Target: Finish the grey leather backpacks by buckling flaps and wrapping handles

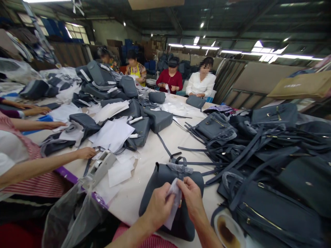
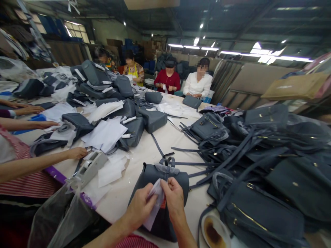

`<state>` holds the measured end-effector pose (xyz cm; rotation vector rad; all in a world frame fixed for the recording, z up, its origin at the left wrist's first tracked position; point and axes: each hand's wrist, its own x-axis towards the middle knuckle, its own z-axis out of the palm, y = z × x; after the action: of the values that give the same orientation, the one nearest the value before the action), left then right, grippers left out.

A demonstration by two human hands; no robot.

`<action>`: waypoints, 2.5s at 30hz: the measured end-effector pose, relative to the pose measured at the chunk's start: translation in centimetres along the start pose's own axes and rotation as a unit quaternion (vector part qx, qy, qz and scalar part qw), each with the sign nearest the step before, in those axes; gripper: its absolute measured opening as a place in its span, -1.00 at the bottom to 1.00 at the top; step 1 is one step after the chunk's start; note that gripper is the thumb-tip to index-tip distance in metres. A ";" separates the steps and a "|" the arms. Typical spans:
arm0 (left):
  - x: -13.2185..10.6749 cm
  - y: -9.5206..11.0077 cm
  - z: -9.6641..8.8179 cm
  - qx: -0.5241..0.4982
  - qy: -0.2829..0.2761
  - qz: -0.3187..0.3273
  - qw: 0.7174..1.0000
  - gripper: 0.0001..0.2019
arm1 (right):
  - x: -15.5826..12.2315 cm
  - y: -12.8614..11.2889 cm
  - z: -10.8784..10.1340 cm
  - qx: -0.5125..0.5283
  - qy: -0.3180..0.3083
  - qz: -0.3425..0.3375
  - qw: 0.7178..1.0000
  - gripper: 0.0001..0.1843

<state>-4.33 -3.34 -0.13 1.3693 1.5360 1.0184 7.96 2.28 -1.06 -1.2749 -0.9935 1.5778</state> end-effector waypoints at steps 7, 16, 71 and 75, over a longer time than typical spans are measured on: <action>-0.5 1.3 -2.4 -0.045 -0.090 0.006 0.995 -0.92 | -0.5 -0.3 0.0 -0.007 -0.035 -0.012 0.999 -0.59; 2.3 -0.3 -2.2 -0.278 -0.140 -0.142 0.940 -0.69 | -1.5 -0.5 -0.7 -0.004 -0.031 -0.018 0.999 -0.60; 1.4 0.1 1.6 -0.287 -0.023 -0.124 0.950 -0.71 | -4.2 1.1 -0.4 0.164 0.077 0.023 0.983 -0.40; 1.3 0.2 1.5 -0.286 -0.044 -0.195 0.937 -0.70 | -3.7 1.4 -0.2 0.196 0.058 0.019 0.979 -0.40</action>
<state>-2.91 -1.96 -0.49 0.6622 1.2379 1.0243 8.44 -1.66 -1.26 -1.0985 -0.5498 1.6113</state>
